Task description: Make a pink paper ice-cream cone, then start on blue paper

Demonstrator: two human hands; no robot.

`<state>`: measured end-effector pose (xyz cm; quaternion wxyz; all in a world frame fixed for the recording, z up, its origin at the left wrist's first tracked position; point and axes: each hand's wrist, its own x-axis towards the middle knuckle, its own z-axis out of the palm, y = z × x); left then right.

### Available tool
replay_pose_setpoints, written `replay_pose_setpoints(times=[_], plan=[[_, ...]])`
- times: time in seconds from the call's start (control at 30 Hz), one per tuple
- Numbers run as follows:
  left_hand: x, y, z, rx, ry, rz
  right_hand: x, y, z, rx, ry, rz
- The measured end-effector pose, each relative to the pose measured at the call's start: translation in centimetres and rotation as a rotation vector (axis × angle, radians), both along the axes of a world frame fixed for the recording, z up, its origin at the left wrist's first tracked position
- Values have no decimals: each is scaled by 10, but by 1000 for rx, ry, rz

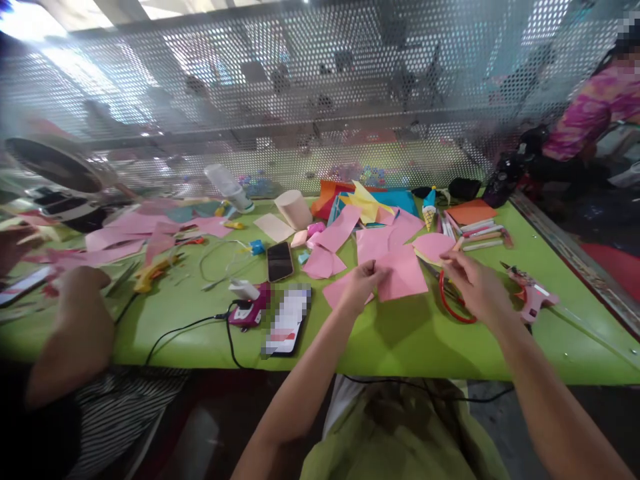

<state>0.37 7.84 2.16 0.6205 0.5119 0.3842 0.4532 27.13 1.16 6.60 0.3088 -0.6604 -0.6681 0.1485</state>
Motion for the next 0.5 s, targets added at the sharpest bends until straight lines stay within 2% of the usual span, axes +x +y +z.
replay_pose_setpoints(times=[0.07,0.2,0.3,0.37,0.5], plan=[[-3,0,-5,-96,-84,53,17,-8,-18,-83,-349,-25],[-6,0,-6,-198,-194,104,32,-18,-50,-124,-468,-44],[-6,-1,-4,-241,-259,106,27,-16,-58,-174,-493,-97],[-7,-1,-3,-268,-281,109,24,-12,-55,-207,-406,-152],[-12,1,-3,-330,-334,136,23,-14,-44,-179,34,-215]])
